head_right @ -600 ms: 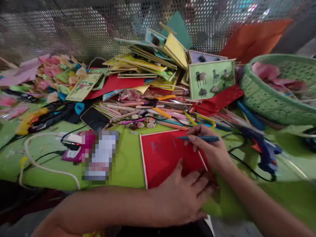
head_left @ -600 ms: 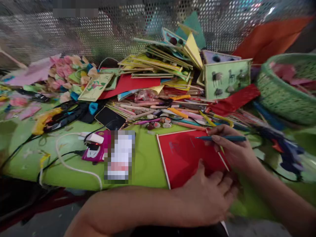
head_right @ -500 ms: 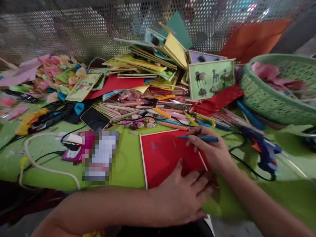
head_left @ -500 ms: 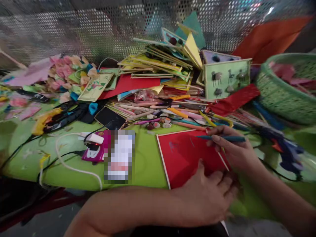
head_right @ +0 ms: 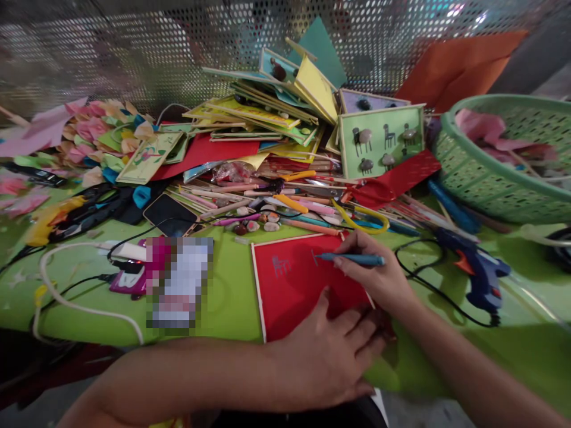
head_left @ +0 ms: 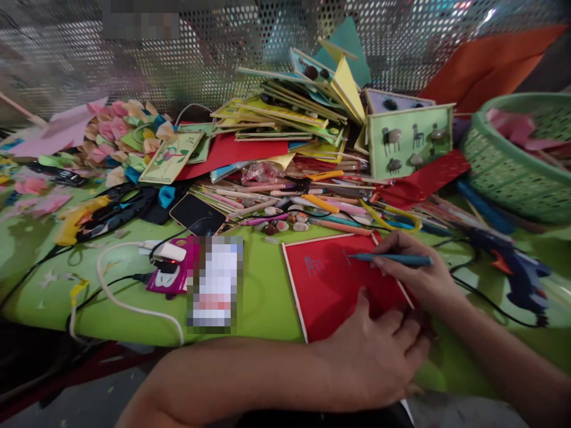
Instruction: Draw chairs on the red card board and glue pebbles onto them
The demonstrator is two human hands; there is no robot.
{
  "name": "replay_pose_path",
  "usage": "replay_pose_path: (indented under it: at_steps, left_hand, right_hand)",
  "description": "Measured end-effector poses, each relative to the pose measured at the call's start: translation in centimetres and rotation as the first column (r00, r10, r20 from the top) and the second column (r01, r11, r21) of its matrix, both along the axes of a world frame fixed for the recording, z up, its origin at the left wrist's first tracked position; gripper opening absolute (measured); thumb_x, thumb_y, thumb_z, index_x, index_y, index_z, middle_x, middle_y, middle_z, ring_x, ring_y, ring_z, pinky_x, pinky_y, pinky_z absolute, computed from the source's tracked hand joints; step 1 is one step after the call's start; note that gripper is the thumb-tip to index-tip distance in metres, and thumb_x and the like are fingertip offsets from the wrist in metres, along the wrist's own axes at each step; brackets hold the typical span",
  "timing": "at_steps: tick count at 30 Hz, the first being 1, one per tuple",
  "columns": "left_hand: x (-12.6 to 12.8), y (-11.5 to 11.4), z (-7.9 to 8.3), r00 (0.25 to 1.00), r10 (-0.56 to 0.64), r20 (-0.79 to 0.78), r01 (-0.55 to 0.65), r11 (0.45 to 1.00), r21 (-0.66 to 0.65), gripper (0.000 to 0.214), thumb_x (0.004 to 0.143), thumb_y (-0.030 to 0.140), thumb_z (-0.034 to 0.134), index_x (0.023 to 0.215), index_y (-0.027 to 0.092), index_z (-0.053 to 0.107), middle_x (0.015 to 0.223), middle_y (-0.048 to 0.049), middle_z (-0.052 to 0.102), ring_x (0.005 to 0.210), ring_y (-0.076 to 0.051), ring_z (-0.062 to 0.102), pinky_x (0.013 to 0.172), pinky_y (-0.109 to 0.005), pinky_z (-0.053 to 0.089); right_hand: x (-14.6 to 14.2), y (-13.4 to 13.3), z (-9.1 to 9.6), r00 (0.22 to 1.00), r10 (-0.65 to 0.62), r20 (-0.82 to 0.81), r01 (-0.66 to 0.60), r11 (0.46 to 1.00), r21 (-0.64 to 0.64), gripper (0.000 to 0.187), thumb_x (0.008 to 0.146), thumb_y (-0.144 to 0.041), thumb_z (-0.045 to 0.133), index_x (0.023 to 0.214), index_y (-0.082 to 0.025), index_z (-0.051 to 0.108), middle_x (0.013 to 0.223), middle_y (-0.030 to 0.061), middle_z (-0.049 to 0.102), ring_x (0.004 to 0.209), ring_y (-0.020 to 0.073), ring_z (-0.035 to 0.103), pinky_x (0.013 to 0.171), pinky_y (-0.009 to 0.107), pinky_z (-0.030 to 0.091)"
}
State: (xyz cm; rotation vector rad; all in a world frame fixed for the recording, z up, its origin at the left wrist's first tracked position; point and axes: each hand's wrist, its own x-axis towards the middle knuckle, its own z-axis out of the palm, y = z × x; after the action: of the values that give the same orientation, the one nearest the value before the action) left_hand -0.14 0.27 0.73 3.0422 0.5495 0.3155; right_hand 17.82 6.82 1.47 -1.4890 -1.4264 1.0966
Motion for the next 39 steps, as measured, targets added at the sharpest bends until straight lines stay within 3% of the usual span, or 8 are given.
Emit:
replay_pose_path:
  at_steps: [26,39]
  left_hand:
    - [0.00,-0.03,-0.01,1.000,0.005,-0.006,-0.005,1.000,0.029,0.055,0.109,0.043,0.035,0.153,0.013,0.051,0.162,-0.0148,0.048,0.137,-0.031,0.048,0.104,-0.061,0.051]
    - [0.01,0.00,0.10,1.000,0.005,-0.016,-0.004,1.000,0.021,0.057,0.109,0.045,0.037,0.154,0.013,0.050,0.162,-0.0144,0.048,0.138,-0.031,0.047,0.105,-0.062,0.050]
  right_hand:
    - [-0.56,0.21,0.36,0.985,-0.006,0.173,-0.010,0.996,0.092,0.012,0.078,-0.033,0.072,0.073,-0.027,0.063,0.067,-0.0008,0.060,0.061,0.0194,0.051,0.057,0.035,0.039]
    - [-0.60,0.07,0.46,0.994,-0.018,0.105,0.012,0.998,0.056,0.015,0.080,-0.035,0.077,0.076,-0.027,0.064,0.067,-0.0013,0.061,0.060,0.0189,0.050,0.055,0.033,0.039]
